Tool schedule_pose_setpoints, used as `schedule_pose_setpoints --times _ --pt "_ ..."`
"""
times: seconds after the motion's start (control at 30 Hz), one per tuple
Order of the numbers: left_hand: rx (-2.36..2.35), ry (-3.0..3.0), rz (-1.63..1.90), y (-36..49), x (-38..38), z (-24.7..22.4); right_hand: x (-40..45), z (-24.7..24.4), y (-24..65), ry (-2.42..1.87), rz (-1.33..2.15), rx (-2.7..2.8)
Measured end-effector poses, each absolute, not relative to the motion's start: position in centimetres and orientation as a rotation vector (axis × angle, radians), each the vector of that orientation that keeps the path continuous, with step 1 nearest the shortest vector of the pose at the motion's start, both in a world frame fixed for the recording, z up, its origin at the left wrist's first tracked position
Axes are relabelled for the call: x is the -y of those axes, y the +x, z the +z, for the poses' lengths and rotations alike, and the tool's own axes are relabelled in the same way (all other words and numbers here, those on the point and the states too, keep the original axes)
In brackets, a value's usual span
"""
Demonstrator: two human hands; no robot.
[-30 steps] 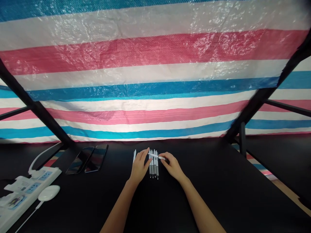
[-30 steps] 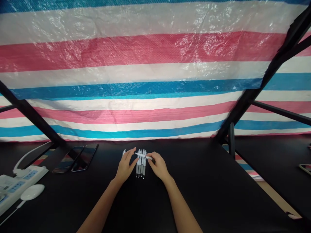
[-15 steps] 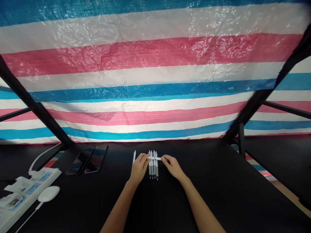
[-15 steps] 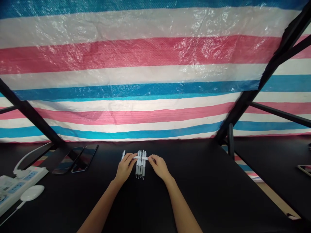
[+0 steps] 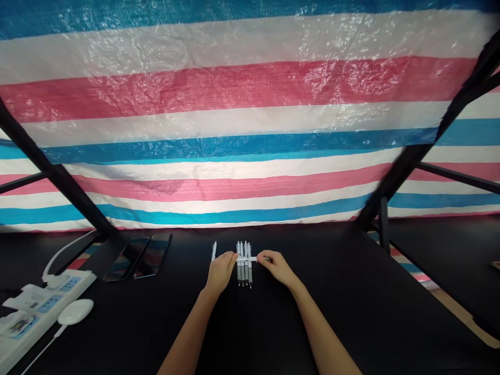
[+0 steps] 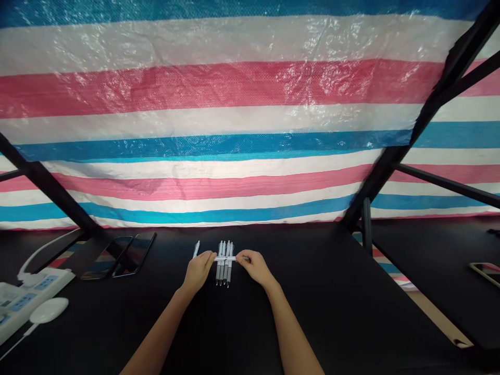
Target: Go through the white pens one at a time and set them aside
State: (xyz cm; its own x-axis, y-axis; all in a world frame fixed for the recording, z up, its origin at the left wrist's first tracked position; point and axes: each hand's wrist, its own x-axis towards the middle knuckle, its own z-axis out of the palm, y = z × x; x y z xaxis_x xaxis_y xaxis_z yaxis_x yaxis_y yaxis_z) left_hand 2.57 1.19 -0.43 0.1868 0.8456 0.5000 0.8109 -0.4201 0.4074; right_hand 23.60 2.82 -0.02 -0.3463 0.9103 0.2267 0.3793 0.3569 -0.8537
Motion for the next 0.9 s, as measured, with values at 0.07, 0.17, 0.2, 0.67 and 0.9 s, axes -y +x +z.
schedule_pose_setpoints --times 0.07,0.17,0.2,0.67,0.9 --pt "-1.676 2.355 1.052 2.6 -1.2 -0.6 -2.9 -0.1 23.6 -1.106 0.904 1.864" --pt "-1.673 2.323 1.078 2.7 -1.2 -0.6 -3.0 0.0 23.9 -1.069 0.944 1.803" --pt "-1.678 2.315 1.100 2.7 -1.1 -0.6 -3.1 0.0 24.0 -1.071 0.968 1.774" --pt "-1.700 2.275 1.316 1.0 -1.5 0.0 -2.8 0.2 23.7 -1.048 1.094 1.625" --pt "-1.651 2.261 1.309 0.7 -1.4 0.4 -2.9 -0.3 23.6 -1.113 1.072 1.580"
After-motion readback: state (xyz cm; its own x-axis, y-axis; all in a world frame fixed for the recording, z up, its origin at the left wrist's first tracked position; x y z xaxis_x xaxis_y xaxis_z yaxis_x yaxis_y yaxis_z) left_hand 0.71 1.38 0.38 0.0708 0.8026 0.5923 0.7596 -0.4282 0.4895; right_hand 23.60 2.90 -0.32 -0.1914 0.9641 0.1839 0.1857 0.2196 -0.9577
